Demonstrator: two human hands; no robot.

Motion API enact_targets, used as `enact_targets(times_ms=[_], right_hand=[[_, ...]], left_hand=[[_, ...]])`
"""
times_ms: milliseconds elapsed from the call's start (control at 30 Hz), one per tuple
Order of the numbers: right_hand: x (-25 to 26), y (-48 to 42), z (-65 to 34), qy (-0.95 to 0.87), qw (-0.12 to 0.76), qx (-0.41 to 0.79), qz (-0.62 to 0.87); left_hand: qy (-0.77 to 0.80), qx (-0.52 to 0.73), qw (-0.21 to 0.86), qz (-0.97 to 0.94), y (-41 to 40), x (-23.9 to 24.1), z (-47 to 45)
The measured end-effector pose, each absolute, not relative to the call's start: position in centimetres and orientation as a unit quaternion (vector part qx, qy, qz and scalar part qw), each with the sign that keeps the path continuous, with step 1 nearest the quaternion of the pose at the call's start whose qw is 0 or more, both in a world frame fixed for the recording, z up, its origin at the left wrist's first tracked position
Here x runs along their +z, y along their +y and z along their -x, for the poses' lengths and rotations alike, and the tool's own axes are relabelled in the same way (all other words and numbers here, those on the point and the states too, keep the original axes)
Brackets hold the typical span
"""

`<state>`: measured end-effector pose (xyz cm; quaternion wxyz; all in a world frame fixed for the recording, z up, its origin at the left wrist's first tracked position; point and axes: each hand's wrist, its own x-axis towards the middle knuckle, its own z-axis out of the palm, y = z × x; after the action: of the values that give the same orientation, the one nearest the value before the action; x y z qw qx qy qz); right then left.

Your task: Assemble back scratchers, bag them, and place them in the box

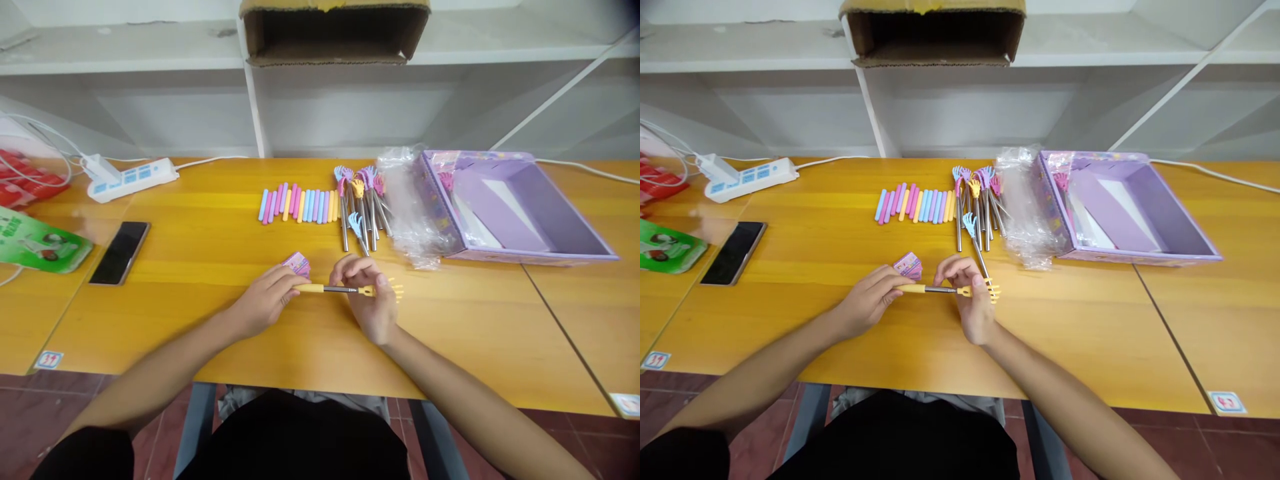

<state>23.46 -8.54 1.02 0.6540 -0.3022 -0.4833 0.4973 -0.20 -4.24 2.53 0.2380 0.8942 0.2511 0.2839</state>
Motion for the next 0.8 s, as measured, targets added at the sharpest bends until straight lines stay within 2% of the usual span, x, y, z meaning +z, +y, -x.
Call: enact_targets(times_ms=[433,633,700,800], right_hand=[[0.7,-9.0,-23.1,-0.513,0.637,0.475,0.324],[-0.9,-7.1,-23.5,-0.569,0.553,0.517,0.321],[-0.6,-6.0,-24.7,-0.563,0.571,0.479,0.357],[1.1,-5.2,-27.2,-0.586,0.583,0.357,0.435]], left_hand=[[0.250,0.280,0.260,-0.890,-4.5,2.9,0.0],[0.315,0.231,0.330,-0.859,-4.8,3.8,0.0],[0.351,0.237,0.326,-0.845,-4.4,4.3,0.2],[0.385,0.239,0.306,-0.837,-3.4,5.4,0.7]])
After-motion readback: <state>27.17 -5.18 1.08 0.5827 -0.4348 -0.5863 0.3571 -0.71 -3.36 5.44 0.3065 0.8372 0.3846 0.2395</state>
